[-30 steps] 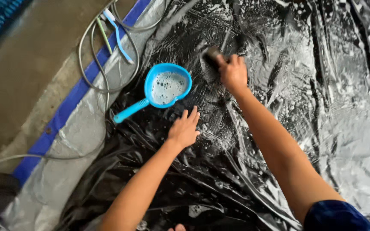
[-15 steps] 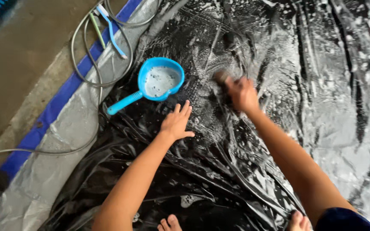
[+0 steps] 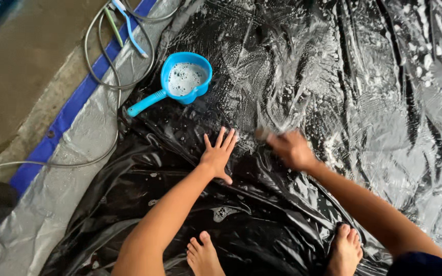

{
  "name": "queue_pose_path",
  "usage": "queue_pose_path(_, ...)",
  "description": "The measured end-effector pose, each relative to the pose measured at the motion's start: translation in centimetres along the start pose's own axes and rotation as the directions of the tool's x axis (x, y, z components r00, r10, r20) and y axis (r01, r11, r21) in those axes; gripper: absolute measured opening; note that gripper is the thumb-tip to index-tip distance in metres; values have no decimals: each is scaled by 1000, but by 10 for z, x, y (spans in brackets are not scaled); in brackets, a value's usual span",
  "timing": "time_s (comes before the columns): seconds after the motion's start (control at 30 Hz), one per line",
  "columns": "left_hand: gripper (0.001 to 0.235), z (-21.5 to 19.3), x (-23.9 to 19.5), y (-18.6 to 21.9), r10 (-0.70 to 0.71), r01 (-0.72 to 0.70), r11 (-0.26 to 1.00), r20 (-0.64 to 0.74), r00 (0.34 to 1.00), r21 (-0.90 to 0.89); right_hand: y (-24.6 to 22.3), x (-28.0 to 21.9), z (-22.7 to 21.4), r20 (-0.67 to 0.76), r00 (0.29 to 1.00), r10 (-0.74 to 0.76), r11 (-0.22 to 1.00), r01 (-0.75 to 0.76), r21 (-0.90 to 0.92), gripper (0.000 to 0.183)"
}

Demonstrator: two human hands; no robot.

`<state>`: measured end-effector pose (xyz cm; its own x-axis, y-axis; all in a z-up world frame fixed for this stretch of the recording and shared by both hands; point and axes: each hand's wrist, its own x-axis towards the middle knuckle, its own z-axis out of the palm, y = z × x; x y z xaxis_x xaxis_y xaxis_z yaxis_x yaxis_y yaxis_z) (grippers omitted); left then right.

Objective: The person scrubs a large black plastic sheet with a brush and soapy water. They repeatedly scoop soapy water from a blue scoop and pour it onto the sheet while scrubbing different sections.

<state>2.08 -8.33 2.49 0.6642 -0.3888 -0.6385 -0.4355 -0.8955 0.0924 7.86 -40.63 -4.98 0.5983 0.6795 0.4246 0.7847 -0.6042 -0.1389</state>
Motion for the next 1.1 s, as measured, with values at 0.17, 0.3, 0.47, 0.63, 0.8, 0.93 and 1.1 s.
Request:
queue_pose_path(0.17, 170, 23, -11, -6, 55, -66, 982, 65, 996, 175, -25, -19, 4, 47, 974, -222, 955, 207, 212, 35)
queue_pose_path(0.3, 169, 34, -16, -10, 103, -113, 972, 60, 993, 206, -7, -10, 0, -72, 988, 139, 983, -146, -115, 56)
queue_pose_path(0.47, 163, 38, -15, -20, 150, -157, 972, 49, 987, 173, -65, -29, 4, 61, 973, -222, 969, 213, 123, 43)
queue_pose_path(0.63, 149, 60, -15, -37, 189, -189, 978, 5, 982, 92, -56, 17, 21, 81, 976, -201, 976, 192, 106, 45)
queue_pose_path(0.8, 135, 64, -17, -46, 182, -180, 982, -27, 983, 67, -70, 43, 31, 21, 999, -27, 1000, 27, -7, 55)
queue_pose_path(0.93, 114, 69, -21, -60, 190, -190, 982, 38, 981, -3, -73, 49, 23, 94, 949, -300, 946, 283, 159, 52)
queue_pose_path(1.1, 97, 67, -32, -66, 154, -154, 988, -4, 988, 0, 17, 52, -4, -90, 969, 228, 930, -244, -273, 58)
